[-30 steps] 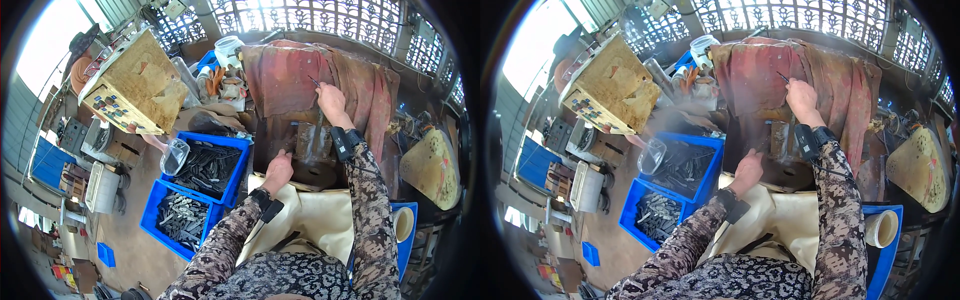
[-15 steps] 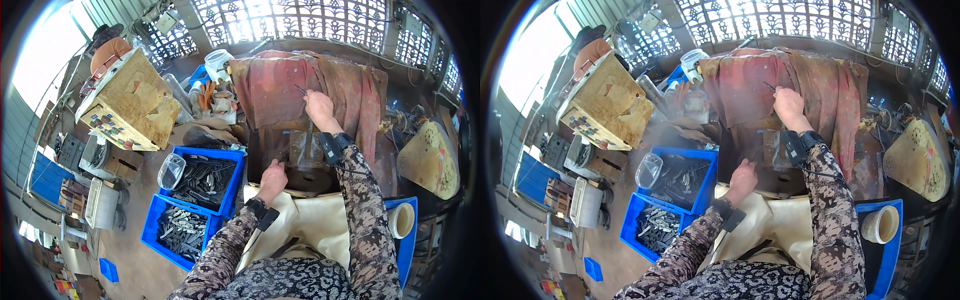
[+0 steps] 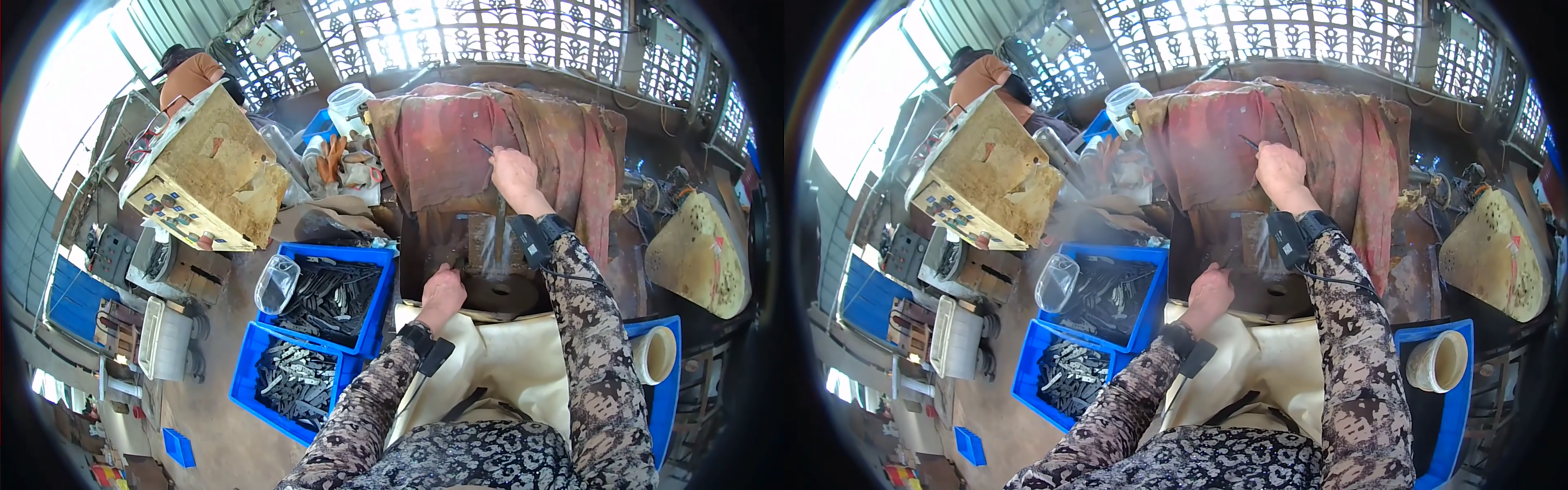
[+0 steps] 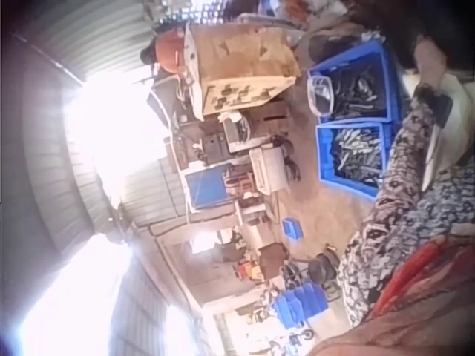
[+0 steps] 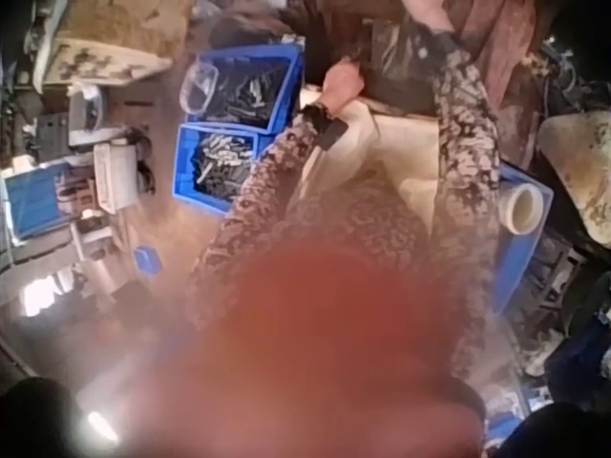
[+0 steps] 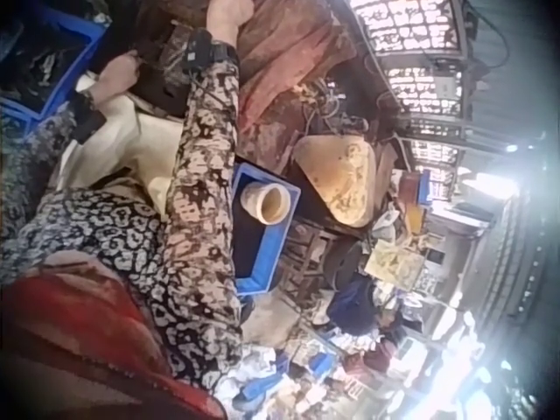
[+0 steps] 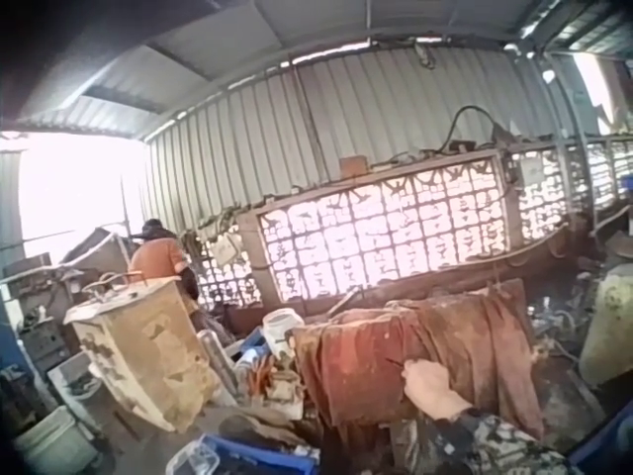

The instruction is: The person picks up metal pieces from a blue bin, holds them against a grinding machine, and then places the finished pieces into a separate blue bin.

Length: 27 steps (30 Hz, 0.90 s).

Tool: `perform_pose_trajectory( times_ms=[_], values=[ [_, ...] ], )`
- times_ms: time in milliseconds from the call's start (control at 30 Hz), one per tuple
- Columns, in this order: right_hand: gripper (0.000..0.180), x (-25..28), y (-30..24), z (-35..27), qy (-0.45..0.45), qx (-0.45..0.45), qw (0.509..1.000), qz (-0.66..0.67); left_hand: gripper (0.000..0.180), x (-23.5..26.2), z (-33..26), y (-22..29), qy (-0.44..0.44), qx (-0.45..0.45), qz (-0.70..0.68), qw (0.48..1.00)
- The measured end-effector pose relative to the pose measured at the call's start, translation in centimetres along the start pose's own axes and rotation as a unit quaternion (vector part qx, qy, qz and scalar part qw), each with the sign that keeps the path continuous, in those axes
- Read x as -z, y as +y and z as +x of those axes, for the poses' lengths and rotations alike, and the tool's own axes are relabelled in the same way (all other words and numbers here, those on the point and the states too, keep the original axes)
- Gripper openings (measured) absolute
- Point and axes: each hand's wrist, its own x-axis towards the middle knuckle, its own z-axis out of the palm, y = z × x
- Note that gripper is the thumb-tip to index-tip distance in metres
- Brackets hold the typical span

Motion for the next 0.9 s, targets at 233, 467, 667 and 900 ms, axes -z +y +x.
perform_pose_trajectory(
  times_ms=[233,467,667,900],
  values=[
    [0.015,-0.2,-0.3,-0.2,0.007,0.009,1.000,0.001,0.019,-0.4,-0.3,-0.5,0.017,0.000,0.009,1.000],
    [0.016,0.1,0.5,0.2,-0.015,0.004,1.000,0.006,0.021,0.0,-0.5,0.8,0.080,0.005,0.000,0.997],
    [0.020,2.9,-1.2,-3.6,-0.020,0.030,0.999,0.000,0.043,-1.0,0.7,-3.2,0.182,-0.074,-0.058,0.979],
    [0.014,5.7,-1.9,-21.5,0.098,0.093,0.974,0.182,0.045,1.2,3.3,-3.3,0.183,-0.147,-0.001,0.972]
  ],
)
